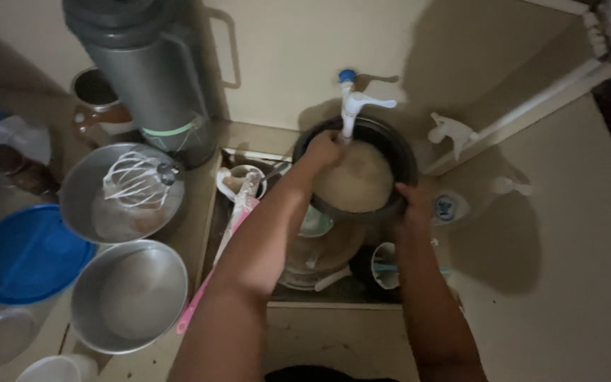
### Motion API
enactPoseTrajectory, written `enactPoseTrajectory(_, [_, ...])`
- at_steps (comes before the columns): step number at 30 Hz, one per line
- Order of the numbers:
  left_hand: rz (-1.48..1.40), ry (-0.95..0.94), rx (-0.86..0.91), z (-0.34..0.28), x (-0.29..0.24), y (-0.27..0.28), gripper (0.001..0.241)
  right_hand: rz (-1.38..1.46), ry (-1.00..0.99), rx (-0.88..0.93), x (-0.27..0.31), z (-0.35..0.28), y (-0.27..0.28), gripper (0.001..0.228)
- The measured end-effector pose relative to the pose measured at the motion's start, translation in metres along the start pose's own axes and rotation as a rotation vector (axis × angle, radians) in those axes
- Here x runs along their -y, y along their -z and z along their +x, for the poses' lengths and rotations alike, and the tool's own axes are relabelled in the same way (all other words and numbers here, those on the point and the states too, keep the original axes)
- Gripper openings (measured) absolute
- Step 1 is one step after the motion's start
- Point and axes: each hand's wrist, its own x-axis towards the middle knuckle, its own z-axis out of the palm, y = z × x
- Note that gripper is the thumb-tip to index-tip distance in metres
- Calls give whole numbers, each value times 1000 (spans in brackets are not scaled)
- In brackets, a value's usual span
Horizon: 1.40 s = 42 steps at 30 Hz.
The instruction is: Washing and rinsing rice in a rice cooker pot at a sink.
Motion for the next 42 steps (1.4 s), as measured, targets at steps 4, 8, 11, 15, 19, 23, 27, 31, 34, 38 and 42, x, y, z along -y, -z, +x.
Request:
enactPoseTrajectory(4, [68,-18,-102,-2,-8,-6,50,189,47,3,-10,-1,-3,41])
enactPoseTrajectory(8, [255,-61,-209,-47,-52,23,32,278,-38,4,-17,-1,-4,32])
enactPoseTrajectory(11, [337,-92,-163,-61,-58,29,32,231,-61,-73,-12,-4,-15,29])
enactPoseTrajectory(15, [747,-26,204,-108,-103,57,96,75,52,-45,-39,14,16,16])
enactPoseTrajectory(19, [731,-36,166,-106,-108,60,97,115,11,-92,-37,10,-3,16])
enactPoseTrajectory(23, [711,-42,133,-105,-110,59,97,81,11,-50,-35,5,-17,19])
enactPoseTrajectory(27, [695,-47,100,-96,-108,54,97,87,-32,-90,-21,-4,-33,25])
enactPoseTrajectory(31, [681,-42,76,-89,-98,46,98,105,-50,-96,-44,12,2,21])
enactPoseTrajectory(34, [667,-49,54,-71,-81,34,98,276,-100,-149,-46,17,7,19])
enactPoseTrajectory(38, [643,-46,42,-46,-48,12,96,198,-6,-13,-66,22,12,19])
enactPoseTrajectory(42, [582,-14,40,-39,-29,9,83,298,-8,18,-46,0,-34,19])
